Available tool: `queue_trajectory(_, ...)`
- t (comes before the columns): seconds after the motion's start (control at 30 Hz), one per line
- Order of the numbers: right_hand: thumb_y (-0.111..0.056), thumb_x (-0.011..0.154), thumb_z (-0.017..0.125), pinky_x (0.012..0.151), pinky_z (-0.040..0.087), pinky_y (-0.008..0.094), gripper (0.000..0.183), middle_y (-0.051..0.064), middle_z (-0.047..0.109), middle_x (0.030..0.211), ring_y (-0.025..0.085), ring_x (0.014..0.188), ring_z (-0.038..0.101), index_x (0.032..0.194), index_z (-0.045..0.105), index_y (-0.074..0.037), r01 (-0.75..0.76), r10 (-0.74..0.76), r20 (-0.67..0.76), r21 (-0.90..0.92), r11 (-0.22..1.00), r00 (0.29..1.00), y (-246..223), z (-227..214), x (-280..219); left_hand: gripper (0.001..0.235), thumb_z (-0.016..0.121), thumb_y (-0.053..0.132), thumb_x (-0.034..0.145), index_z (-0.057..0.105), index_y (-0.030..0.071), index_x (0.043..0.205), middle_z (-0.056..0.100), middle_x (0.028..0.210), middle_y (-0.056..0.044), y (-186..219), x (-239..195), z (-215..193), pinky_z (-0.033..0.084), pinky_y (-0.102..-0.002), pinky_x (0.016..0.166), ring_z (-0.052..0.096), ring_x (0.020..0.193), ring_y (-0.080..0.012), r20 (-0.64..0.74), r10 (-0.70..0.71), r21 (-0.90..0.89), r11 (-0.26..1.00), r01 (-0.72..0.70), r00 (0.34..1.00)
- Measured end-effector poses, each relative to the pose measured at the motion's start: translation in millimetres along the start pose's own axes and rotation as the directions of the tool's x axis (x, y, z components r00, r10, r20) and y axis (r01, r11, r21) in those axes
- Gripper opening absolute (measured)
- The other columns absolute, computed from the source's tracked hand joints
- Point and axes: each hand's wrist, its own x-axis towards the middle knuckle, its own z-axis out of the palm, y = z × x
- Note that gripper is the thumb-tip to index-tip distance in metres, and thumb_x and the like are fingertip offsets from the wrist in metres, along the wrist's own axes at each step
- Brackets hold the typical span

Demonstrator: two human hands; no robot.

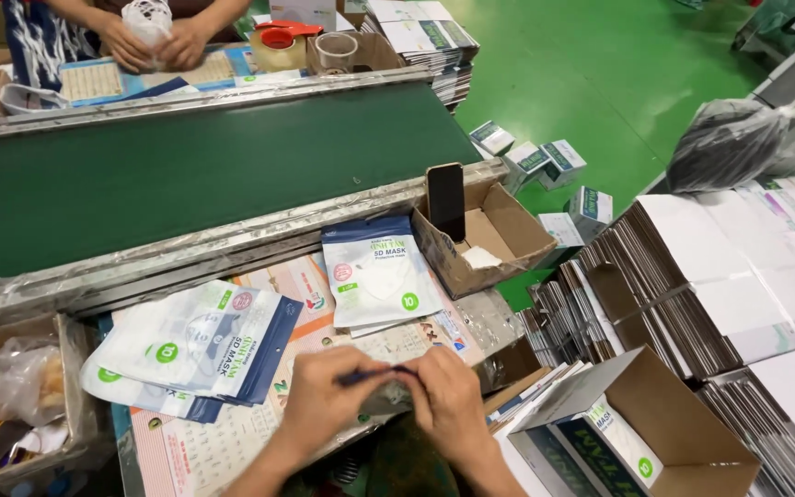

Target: Packing face masks into plastic bags and sealing them in a cardboard box.

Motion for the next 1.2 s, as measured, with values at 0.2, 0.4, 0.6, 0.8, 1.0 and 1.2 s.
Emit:
queue_trajectory(0.2,-0.021,0.073,0.082,0.086,0.050,0.041,0.095,0.027,0.052,0.135,0.040,0.108,0.061,0.148,0.030,0.008,0.065,-0.015,-0.206,0.236,0.970,0.978,-1,-15,57,0.037,0.068,0.034,0.094,0.077,0.001,0.106,0.071,0.064,-0.004,-47,59,-29,0.041,-0.026,0.034,0.053,0.039,-0.0103,0.100,-0.608,-0.204,0.762,0.614,0.788)
queue_trajectory(0.4,-0.034,0.075,0.086,0.096,0.054,0.041,0.089,0.018,0.059,0.126,0.030,0.109,0.064,0.153,0.050,-0.010,-0.423,0.423,0.012,0.056,0.904,0.906,67,55,98,0.052,0.060,0.031,0.102,0.059,-0.015,0.126,0.071,0.102,-0.025,3,103,-35,0.058,-0.035,0.079,0.071,0.089,-0.0308,-0.406,0.508,0.762,0.647,-0.025,0.760)
queue_trajectory(0.6,-0.020,0.067,0.092,0.085,0.048,0.040,0.038,0.012,0.065,0.104,0.028,0.097,0.060,0.098,0.078,-0.002,-0.066,0.020,-0.369,-0.113,0.991,0.929,106,72,82,0.029,0.068,0.010,0.099,0.070,0.004,0.127,0.075,0.097,-0.007,-40,24,-8,0.057,-0.027,0.082,0.070,0.089,-0.0148,-0.406,-0.316,-0.078,0.947,0.312,0.857)
queue_trajectory(0.8,0.006,0.082,0.077,0.075,0.047,0.026,0.009,0.005,0.065,0.083,0.012,0.080,0.060,0.078,0.069,0.003,-0.312,0.307,0.165,0.792,0.524,0.937,30,21,24,0.047,0.085,0.004,0.073,0.070,0.000,0.117,0.067,0.098,-0.004,25,17,1,0.057,-0.027,0.079,0.065,0.086,-0.0132,-0.129,-0.176,-0.392,0.913,0.113,0.976)
queue_trajectory(1.0,0.004,0.083,0.076,0.073,0.047,0.026,0.009,0.006,0.064,0.082,0.012,0.077,0.058,0.077,0.070,0.003,-0.375,0.311,0.268,0.851,0.367,0.912,18,9,5,0.024,0.085,0.003,0.079,0.077,0.000,0.102,0.070,0.093,-0.005,41,2,8,0.057,-0.025,0.074,0.068,0.083,-0.0114,-0.001,-0.213,-0.475,0.860,0.187,0.977)
queue_trajectory(1.2,0.001,0.082,0.080,0.072,0.045,0.025,0.012,0.004,0.062,0.082,0.012,0.077,0.056,0.077,0.069,0.002,-0.355,0.249,0.271,0.840,0.410,0.930,18,0,-1,0.014,0.081,0.004,0.087,0.079,-0.001,0.099,0.068,0.093,-0.006,47,-5,5,0.056,-0.025,0.077,0.066,0.086,-0.0124,0.046,-0.210,-0.518,0.831,0.203,0.977)
